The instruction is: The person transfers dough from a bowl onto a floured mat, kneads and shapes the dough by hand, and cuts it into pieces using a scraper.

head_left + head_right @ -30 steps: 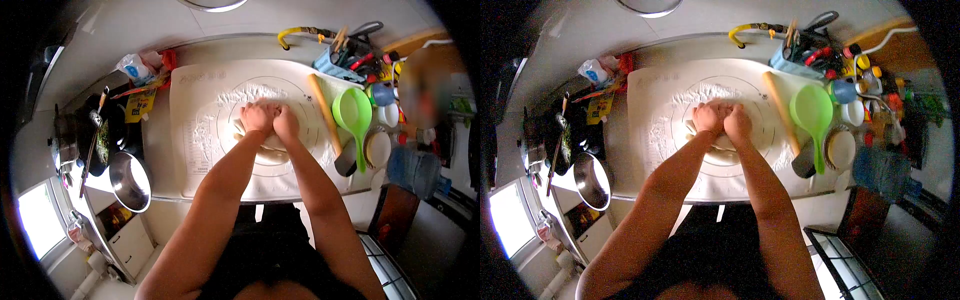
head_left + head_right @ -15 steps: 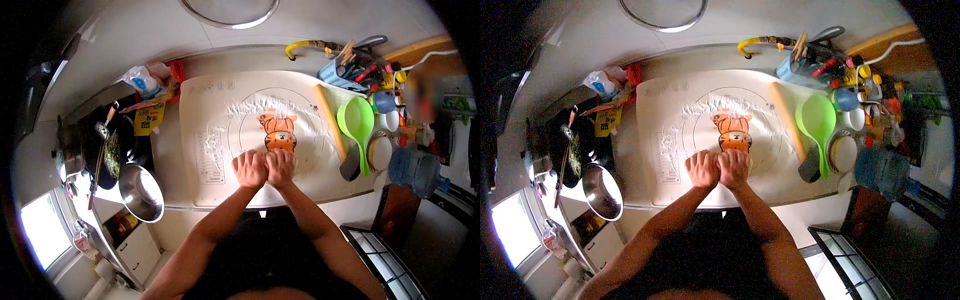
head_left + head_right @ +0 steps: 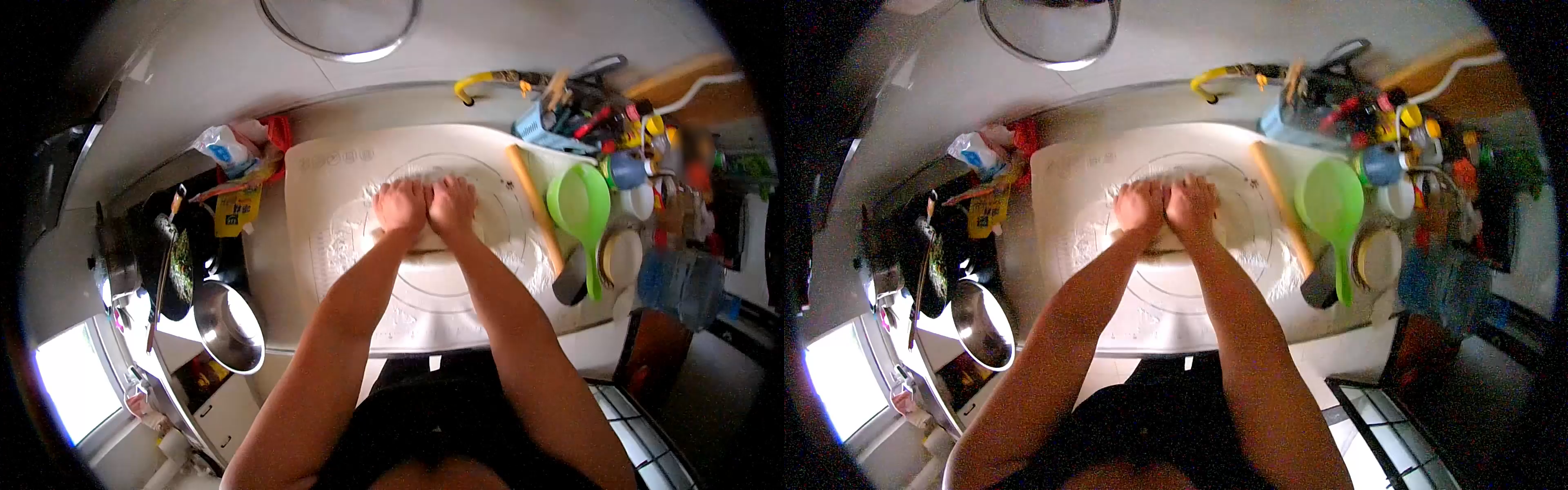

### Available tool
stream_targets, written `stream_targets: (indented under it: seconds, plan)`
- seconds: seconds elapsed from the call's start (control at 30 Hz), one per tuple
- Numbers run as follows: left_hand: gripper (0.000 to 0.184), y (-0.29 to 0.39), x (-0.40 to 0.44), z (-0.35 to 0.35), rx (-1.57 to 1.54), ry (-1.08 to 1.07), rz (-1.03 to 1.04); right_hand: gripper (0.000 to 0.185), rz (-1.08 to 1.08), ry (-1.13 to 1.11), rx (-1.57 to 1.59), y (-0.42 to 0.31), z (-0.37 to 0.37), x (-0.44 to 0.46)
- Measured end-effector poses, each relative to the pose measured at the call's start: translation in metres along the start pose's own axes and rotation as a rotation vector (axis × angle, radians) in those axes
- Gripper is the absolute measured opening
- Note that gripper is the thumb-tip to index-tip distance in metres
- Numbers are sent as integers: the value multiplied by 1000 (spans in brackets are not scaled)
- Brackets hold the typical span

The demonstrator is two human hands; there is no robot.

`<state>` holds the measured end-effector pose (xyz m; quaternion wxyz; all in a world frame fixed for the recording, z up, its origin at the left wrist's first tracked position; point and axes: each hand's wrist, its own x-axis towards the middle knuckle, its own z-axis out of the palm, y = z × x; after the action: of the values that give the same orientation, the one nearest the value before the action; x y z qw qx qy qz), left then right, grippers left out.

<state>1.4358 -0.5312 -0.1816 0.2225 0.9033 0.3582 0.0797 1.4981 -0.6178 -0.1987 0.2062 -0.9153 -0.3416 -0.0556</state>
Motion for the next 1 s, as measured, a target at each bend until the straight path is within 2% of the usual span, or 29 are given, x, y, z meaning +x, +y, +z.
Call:
stream_targets:
  seconds: [0.1, 0.17, 0.2, 0.23, 0.3, 0.37, 0.4, 0.43, 0.57, 0.6, 0.7, 0.73, 0.97, 1.0]
  plan:
    - [31, -2, -15, -2, -15, -8, 41, 14, 4, 73, -74, -2, -1, -20]
    - [29, -4, -35, -17, -17, -261, 25, 14, -63, -12, 302, -11, -29, -38]
    - [27, 0, -53, -36, -86, -321, 8, 12, 72, -250, 277, -20, -66, -49]
    - [24, 19, -71, -60, 31, -439, -35, 12, 71, -256, 277, -18, -75, -64]
    - [28, 8, -123, -47, 105, -127, 230, 19, -190, -96, 170, -15, -89, -98]
    - [23, -10, -148, -25, 116, 304, 435, 18, -209, 32, 76, -12, -85, -131]
    - [22, -8, -156, -31, 54, 180, 440, 17, -250, 1, 76, -5, -75, -145]
    - [22, -3, -159, -32, -25, 159, 421, 17, -250, 63, 142, -8, -74, -143]
    - [21, 6, -123, -21, -45, 95, 288, 16, -193, -12, 120, -2, -66, -107]
    - [20, 9, -111, -19, -38, 1, 206, 16, -188, -21, 89, 2, -62, -92]
    - [22, 11, -73, -15, -5, -63, 129, 15, -112, -78, 99, 7, -47, -57]
    - [24, 12, -61, -14, -1, -85, 104, 13, -98, -13, 139, 9, -41, -43]
    - [26, 14, 14, 5, -20, 150, 110, 14, -5, 17, 103, 17, -4, 26]
    - [26, 14, 19, 4, -10, 142, 97, 16, -10, 83, 124, 20, 3, 26]
